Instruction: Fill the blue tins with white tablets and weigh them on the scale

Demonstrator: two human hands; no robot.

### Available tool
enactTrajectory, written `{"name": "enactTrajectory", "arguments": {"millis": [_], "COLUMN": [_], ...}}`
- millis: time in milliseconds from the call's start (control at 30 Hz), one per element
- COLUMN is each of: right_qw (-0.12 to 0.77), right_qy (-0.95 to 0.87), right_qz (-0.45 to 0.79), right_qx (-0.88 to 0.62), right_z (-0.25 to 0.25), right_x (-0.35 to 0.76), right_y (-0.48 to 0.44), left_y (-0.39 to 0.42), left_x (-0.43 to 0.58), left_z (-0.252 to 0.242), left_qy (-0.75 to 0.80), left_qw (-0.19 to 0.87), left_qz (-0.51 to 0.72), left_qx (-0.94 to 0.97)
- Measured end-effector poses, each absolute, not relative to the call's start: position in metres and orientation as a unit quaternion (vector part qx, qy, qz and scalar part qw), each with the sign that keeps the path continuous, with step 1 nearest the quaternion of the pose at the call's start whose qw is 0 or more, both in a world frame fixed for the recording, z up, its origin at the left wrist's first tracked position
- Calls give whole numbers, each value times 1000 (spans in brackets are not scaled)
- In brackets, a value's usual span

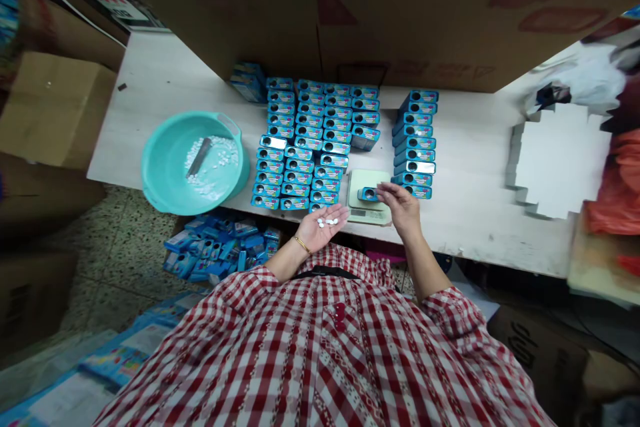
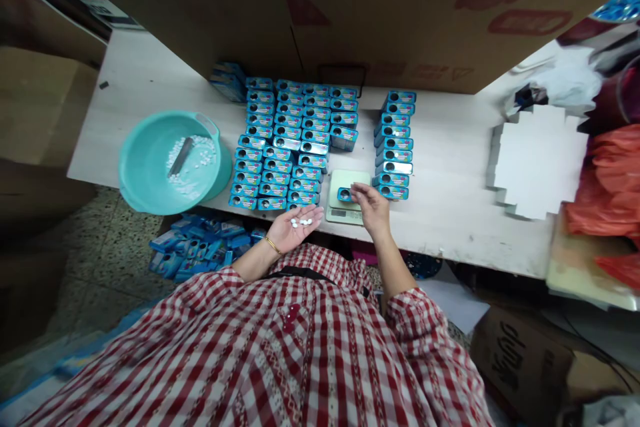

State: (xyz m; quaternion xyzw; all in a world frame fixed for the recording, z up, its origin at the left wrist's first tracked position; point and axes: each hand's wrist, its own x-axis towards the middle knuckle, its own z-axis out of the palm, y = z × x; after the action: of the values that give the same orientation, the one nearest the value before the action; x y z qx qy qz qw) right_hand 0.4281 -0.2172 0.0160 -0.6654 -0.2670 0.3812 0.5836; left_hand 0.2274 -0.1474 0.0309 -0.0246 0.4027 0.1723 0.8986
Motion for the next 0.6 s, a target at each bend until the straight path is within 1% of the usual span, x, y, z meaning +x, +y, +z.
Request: {"name": "enactTrajectory", "arguments": {"millis": [67, 167, 267, 367, 467, 600], "right_qw": [580, 529, 447, 339, 242, 179], "right_qy": [-267, -309, -395, -509, -571, -591], "right_qz": [344, 262, 174, 108, 95, 96], "right_qx": [-688, -746, -784, -784, -779, -781], "right_z": [18, 21, 20, 19, 19, 21], "right_x": [433, 445, 458, 465, 465, 459], "right_y": [-223, -237, -250, -255, -249, -238], "left_y": [-146, -145, -145, -147, -148, -148], "left_x": [223, 213, 201, 193, 190, 193], "left_z": [31, 30, 27, 23, 22, 26], "left_qy": [405, 412, 423, 432, 436, 434], "left_qw": [897, 893, 886, 880, 878, 880], "left_qz": [175, 182, 191, 196, 196, 195], "left_qx": [-20, -13, -9, -10, -9, -12]}}
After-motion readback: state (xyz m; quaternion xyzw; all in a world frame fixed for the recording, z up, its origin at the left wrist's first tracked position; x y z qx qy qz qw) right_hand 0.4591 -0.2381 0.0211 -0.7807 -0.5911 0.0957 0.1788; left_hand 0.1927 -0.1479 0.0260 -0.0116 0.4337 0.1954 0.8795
